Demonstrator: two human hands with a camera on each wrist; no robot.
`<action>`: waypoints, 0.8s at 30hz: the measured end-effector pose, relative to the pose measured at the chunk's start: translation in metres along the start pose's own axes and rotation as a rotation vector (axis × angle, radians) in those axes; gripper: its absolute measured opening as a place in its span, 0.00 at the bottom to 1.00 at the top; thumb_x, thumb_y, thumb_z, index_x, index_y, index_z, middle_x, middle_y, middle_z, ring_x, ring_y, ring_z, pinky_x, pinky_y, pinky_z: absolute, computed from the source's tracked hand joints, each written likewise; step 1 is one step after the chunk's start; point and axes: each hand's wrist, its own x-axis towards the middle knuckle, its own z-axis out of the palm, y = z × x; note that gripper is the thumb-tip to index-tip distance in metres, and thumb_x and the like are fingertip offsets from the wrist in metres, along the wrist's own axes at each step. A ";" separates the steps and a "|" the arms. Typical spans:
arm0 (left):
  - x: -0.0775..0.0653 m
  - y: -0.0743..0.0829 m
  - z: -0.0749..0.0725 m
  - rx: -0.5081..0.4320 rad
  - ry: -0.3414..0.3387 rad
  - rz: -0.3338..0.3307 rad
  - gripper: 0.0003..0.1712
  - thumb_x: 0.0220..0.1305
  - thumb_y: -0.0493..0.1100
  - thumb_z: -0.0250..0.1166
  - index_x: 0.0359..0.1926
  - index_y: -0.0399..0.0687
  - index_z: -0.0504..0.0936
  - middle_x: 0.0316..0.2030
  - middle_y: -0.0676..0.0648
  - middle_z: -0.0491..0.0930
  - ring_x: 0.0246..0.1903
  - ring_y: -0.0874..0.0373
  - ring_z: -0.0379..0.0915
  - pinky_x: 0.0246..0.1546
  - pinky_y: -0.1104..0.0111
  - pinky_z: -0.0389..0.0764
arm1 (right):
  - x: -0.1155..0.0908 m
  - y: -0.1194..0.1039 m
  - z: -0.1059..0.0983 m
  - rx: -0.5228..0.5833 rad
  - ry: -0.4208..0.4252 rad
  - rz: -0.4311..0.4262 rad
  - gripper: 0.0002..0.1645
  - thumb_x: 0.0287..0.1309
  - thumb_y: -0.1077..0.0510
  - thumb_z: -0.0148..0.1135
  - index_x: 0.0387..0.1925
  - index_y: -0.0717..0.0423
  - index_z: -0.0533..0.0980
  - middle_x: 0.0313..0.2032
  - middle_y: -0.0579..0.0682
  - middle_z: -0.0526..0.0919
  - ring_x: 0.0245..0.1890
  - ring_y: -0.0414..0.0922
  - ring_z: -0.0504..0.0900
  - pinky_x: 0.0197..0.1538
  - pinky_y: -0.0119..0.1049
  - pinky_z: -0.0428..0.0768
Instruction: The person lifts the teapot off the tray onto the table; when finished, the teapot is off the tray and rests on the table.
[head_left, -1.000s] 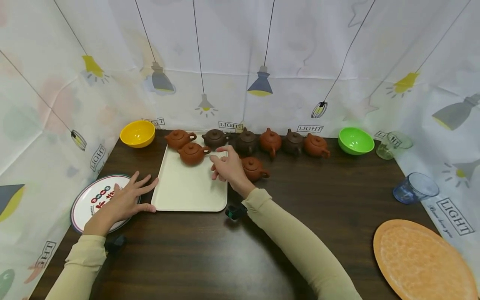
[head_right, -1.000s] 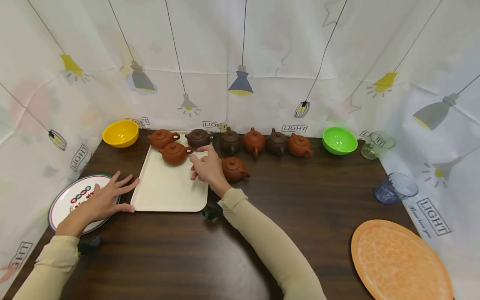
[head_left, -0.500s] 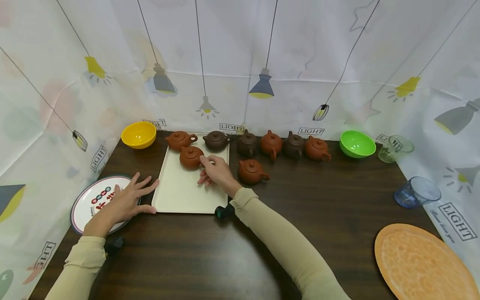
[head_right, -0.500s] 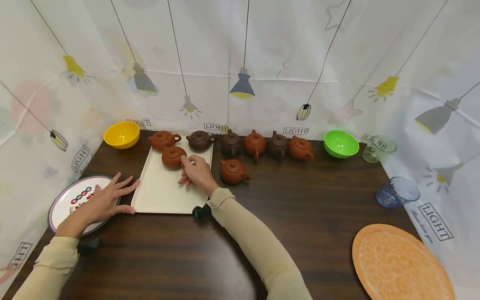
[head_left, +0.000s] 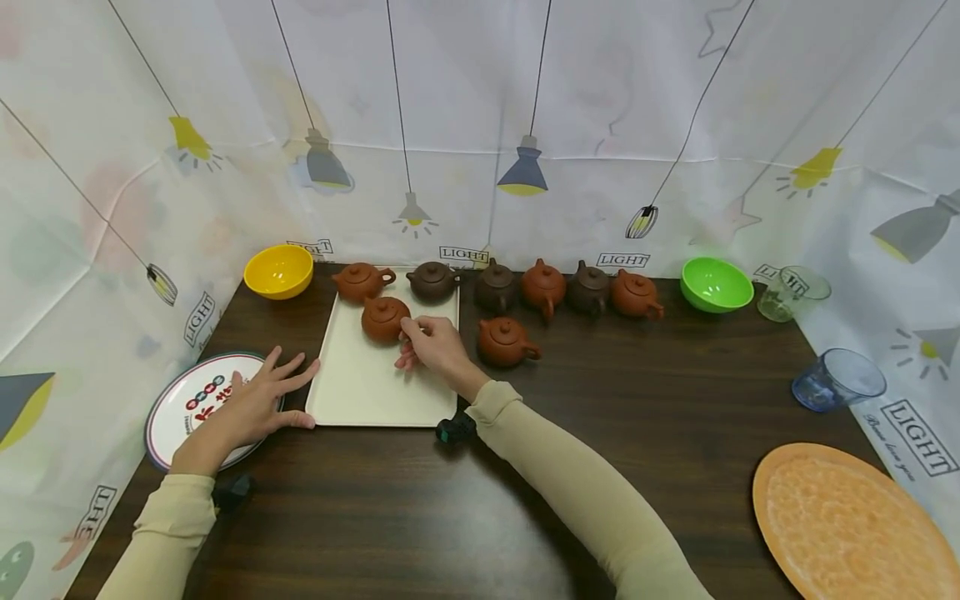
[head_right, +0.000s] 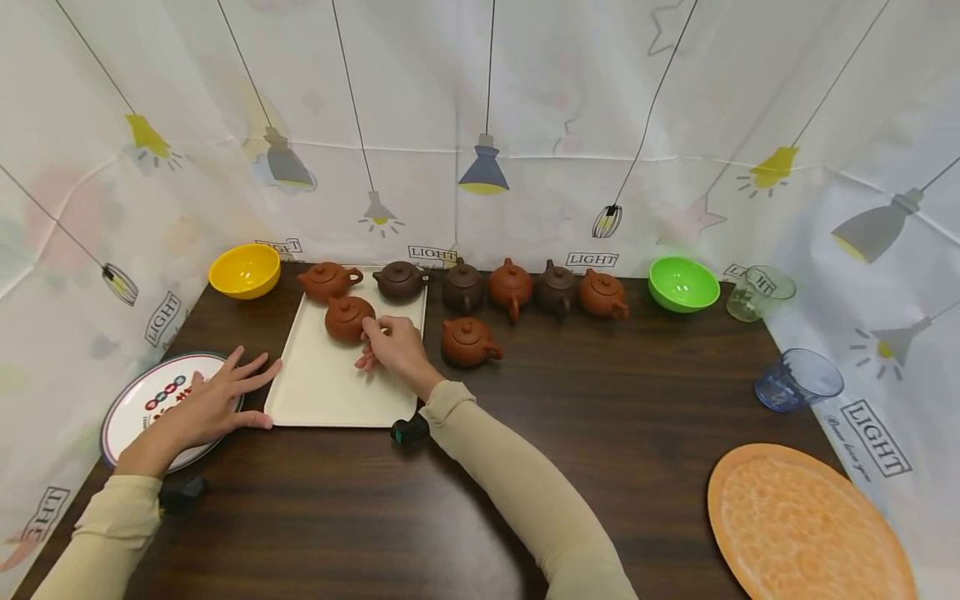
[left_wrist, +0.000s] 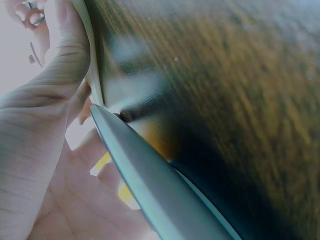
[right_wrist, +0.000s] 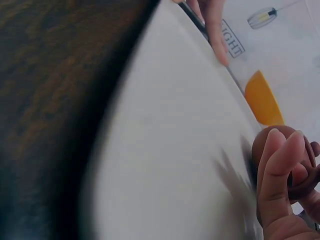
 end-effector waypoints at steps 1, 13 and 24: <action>0.000 0.000 0.000 0.000 0.001 0.001 0.59 0.56 0.68 0.74 0.83 0.51 0.63 0.81 0.29 0.59 0.82 0.22 0.38 0.64 0.11 0.43 | -0.003 0.000 -0.001 -0.002 -0.015 -0.005 0.27 0.83 0.49 0.53 0.45 0.73 0.80 0.26 0.52 0.84 0.21 0.39 0.88 0.26 0.31 0.84; 0.000 0.003 0.000 0.015 -0.004 0.002 0.59 0.57 0.68 0.74 0.83 0.51 0.63 0.81 0.30 0.60 0.82 0.22 0.39 0.64 0.11 0.44 | -0.088 0.012 -0.040 0.032 -0.178 -0.025 0.27 0.84 0.52 0.53 0.46 0.79 0.77 0.28 0.52 0.83 0.21 0.41 0.87 0.25 0.32 0.83; -0.001 0.003 -0.002 0.011 -0.019 0.008 0.59 0.59 0.69 0.73 0.83 0.50 0.61 0.81 0.29 0.58 0.83 0.22 0.38 0.64 0.11 0.42 | -0.180 0.027 -0.111 0.021 -0.128 -0.009 0.30 0.85 0.49 0.51 0.46 0.80 0.74 0.32 0.62 0.83 0.24 0.44 0.88 0.25 0.35 0.85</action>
